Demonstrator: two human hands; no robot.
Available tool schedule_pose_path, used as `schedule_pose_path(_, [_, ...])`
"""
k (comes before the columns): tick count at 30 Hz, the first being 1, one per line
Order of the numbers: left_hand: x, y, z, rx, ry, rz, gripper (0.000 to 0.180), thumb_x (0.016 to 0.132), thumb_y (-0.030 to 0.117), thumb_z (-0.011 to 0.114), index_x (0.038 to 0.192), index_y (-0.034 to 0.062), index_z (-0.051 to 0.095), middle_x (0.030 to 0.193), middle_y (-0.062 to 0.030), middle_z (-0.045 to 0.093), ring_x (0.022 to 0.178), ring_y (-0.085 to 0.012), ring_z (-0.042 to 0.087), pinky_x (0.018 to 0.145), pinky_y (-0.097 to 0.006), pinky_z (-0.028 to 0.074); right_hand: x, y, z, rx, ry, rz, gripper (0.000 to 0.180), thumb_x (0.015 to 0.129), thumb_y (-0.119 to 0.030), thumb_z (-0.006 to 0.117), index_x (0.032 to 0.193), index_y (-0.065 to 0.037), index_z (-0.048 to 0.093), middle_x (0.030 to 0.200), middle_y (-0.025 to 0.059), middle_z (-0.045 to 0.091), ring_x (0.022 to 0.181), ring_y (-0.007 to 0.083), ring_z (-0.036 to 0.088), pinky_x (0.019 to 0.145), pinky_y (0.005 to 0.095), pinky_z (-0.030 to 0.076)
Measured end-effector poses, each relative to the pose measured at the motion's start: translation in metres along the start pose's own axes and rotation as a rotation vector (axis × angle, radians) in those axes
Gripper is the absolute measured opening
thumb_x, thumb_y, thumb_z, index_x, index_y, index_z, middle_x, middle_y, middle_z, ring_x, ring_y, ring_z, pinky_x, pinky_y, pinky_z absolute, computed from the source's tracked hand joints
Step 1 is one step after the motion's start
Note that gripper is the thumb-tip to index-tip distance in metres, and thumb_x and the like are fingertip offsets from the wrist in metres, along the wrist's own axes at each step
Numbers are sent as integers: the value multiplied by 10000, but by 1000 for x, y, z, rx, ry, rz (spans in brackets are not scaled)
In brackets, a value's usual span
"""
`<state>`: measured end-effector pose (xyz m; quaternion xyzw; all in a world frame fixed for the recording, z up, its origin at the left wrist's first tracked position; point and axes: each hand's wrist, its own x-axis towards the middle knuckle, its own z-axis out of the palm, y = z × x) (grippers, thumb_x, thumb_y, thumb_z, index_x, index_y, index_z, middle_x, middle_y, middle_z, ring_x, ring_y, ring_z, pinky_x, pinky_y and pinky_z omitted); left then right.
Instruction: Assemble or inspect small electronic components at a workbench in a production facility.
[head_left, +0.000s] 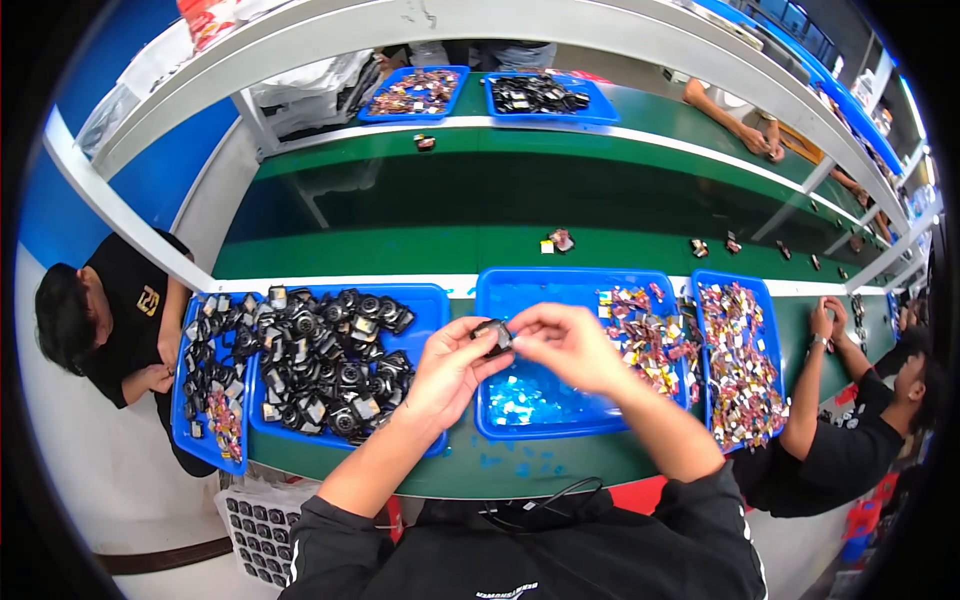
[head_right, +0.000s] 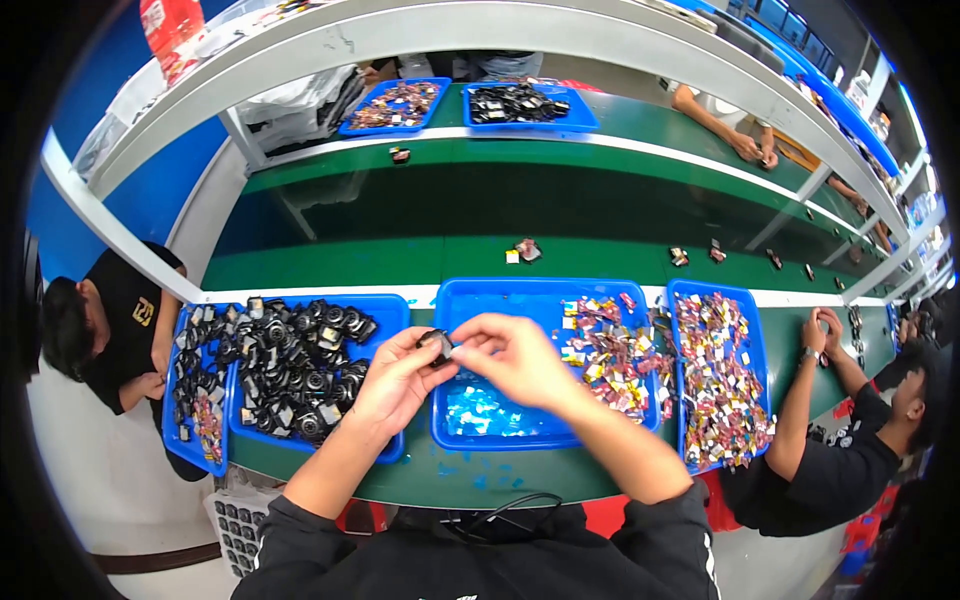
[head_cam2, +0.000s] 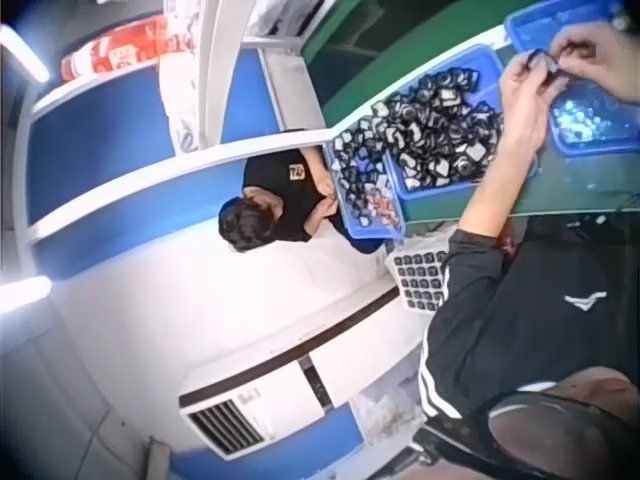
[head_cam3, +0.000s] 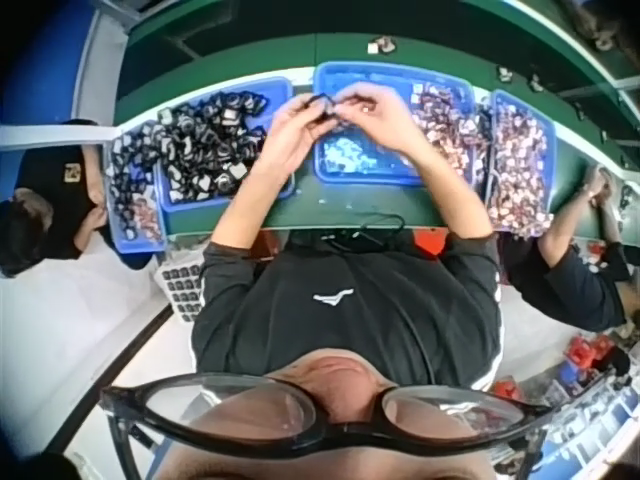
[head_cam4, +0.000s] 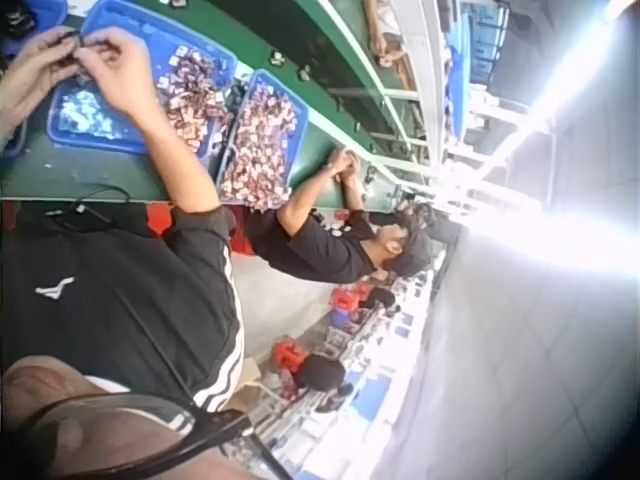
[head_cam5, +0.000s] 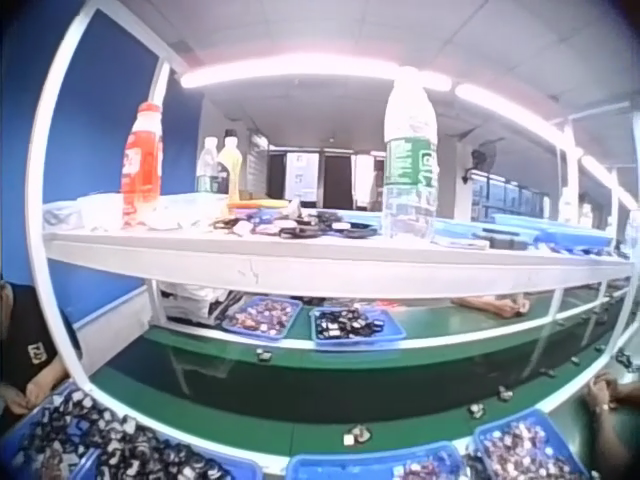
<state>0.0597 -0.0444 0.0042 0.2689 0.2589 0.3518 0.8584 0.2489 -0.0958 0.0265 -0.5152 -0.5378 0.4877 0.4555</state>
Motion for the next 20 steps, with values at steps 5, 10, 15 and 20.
schedule_pose_path(5, [-1, -4, 3, 691, -81, 162, 323, 894, 71, 673, 1186, -30, 576, 962, -87, 684, 827, -123, 665, 691, -248, 565, -25, -8, 13, -267, 231, -49, 111, 864, -72, 697, 945, 3, 690, 842, 64, 685, 763, 84, 630, 693, 239, 513])
schedule_pose_path(10, [1, -17, 5, 419, -45, -17, 201, 910, 59, 642, 1086, -8, 570, 944, -108, 679, 842, -182, 675, 714, -283, 580, -20, 8, -37, -664, 327, -88, 122, 802, -136, 714, 858, -29, 694, 809, 152, 673, 752, 290, 668, 673, 376, 531])
schedule_pose_path(15, [11, -19, 4, 72, 47, -70, 164, 925, 27, 592, 1060, 11, 500, 1038, -179, 645, 941, -293, 677, 825, -335, 588, -1, 40, -109, -1333, 288, -102, 216, 748, -134, 736, 947, -58, 704, 927, 151, 640, 944, 332, 615, 829, 431, 506])
schedule_pose_path(20, [7, -14, -4, 64, 28, -33, 275, 917, 1, 588, 1166, -15, 473, 1095, -207, 626, 996, -315, 661, 866, -337, 570, 7, 28, -103, -1245, 306, -176, 190, 722, -125, 747, 898, -67, 703, 914, 138, 639, 938, 319, 615, 820, 419, 502])
